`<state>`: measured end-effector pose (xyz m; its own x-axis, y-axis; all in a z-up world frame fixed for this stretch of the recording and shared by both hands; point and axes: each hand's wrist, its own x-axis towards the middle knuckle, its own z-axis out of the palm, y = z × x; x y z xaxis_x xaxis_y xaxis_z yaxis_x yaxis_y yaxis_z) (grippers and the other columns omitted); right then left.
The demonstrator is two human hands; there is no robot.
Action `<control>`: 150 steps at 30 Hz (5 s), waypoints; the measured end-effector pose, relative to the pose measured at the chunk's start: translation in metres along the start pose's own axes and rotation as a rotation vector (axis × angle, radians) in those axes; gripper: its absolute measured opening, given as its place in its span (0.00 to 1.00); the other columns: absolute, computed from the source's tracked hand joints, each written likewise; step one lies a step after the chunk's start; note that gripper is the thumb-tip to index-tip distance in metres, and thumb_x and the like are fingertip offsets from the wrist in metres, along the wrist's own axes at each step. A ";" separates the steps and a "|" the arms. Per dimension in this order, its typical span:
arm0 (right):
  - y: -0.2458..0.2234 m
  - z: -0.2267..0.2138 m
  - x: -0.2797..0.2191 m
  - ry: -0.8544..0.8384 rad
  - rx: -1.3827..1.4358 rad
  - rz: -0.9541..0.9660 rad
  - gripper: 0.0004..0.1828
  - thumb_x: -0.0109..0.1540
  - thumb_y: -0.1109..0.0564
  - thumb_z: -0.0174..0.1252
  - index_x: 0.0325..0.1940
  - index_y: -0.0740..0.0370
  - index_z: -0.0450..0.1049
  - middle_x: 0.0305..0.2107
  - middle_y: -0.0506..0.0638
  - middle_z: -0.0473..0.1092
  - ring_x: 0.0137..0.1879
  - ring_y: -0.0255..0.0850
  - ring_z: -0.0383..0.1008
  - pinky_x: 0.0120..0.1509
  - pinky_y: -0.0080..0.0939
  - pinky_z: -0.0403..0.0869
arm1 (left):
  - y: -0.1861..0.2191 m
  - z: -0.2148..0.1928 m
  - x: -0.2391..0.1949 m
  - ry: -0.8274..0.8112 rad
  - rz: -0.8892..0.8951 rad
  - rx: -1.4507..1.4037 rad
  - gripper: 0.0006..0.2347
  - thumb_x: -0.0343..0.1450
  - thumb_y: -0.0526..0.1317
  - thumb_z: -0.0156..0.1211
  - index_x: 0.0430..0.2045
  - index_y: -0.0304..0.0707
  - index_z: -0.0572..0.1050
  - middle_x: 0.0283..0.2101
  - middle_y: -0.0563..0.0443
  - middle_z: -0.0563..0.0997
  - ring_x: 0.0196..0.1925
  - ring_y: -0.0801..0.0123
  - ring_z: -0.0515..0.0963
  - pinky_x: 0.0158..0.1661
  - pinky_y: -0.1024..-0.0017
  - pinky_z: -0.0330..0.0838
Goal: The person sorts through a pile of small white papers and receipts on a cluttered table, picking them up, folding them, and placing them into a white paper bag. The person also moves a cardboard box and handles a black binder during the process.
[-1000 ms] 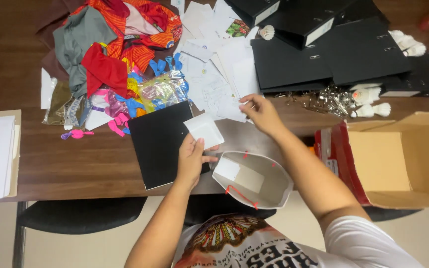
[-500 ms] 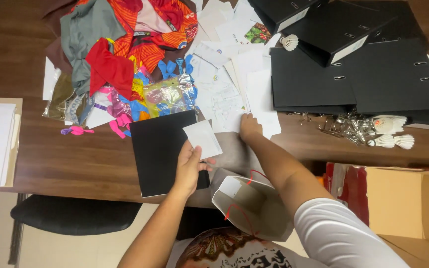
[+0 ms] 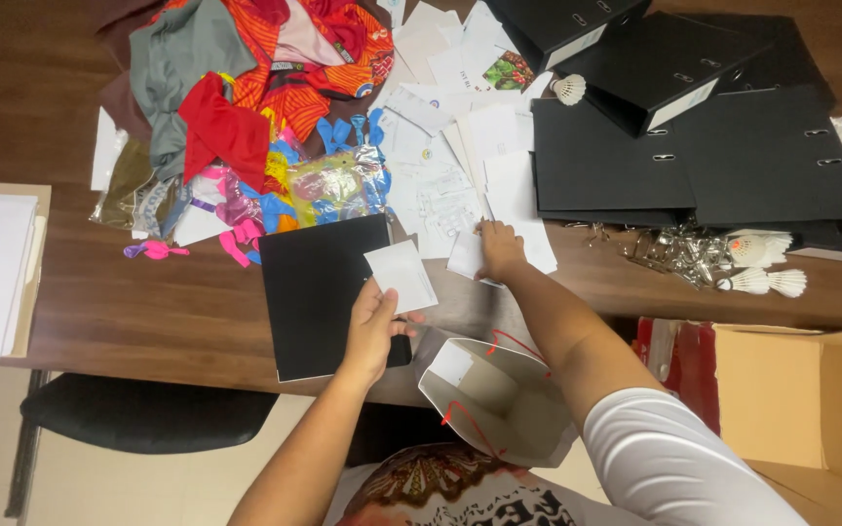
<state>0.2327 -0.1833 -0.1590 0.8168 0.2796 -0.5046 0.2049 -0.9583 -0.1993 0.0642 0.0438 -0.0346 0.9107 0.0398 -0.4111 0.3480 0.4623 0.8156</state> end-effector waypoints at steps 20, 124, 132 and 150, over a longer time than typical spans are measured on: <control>-0.029 -0.107 -0.141 0.103 1.950 -0.234 0.28 0.61 0.71 0.53 0.66 0.65 0.63 0.54 0.58 0.72 0.58 0.46 0.77 0.63 0.48 0.78 | 0.028 0.010 -0.031 -0.083 0.038 0.014 0.13 0.77 0.37 0.41 0.55 0.37 0.66 0.49 0.43 0.80 0.39 0.64 0.82 0.31 0.71 0.75; -0.035 0.000 0.067 0.153 -0.066 -0.014 0.35 0.56 0.60 0.65 0.66 0.46 0.64 0.56 0.56 0.61 0.61 0.53 0.64 0.56 0.55 0.72 | -0.008 -0.049 0.016 -0.067 0.075 -0.074 0.13 0.79 0.39 0.43 0.54 0.28 0.65 0.43 0.40 0.79 0.33 0.65 0.77 0.32 0.71 0.71; -0.005 0.005 0.041 0.202 -0.092 -0.207 0.21 0.69 0.52 0.54 0.66 0.60 0.66 0.62 0.57 0.64 0.63 0.53 0.64 0.66 0.52 0.66 | -0.017 -0.044 0.022 -0.076 0.054 -0.087 0.13 0.79 0.39 0.43 0.54 0.29 0.65 0.43 0.40 0.79 0.33 0.65 0.77 0.32 0.70 0.71; 0.034 0.144 0.021 0.290 -0.348 -0.362 0.37 0.67 0.57 0.40 0.80 0.69 0.41 0.74 0.71 0.43 0.79 0.62 0.41 0.79 0.55 0.46 | -0.020 -0.025 0.006 -0.130 0.032 -0.044 0.12 0.79 0.37 0.41 0.54 0.29 0.64 0.44 0.41 0.78 0.33 0.66 0.77 0.32 0.70 0.71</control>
<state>0.1789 -0.2015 -0.2974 0.7661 0.6124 -0.1952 0.6238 -0.7816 -0.0036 0.0574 0.0569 -0.0632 0.9433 -0.0584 -0.3266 0.3107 0.5014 0.8075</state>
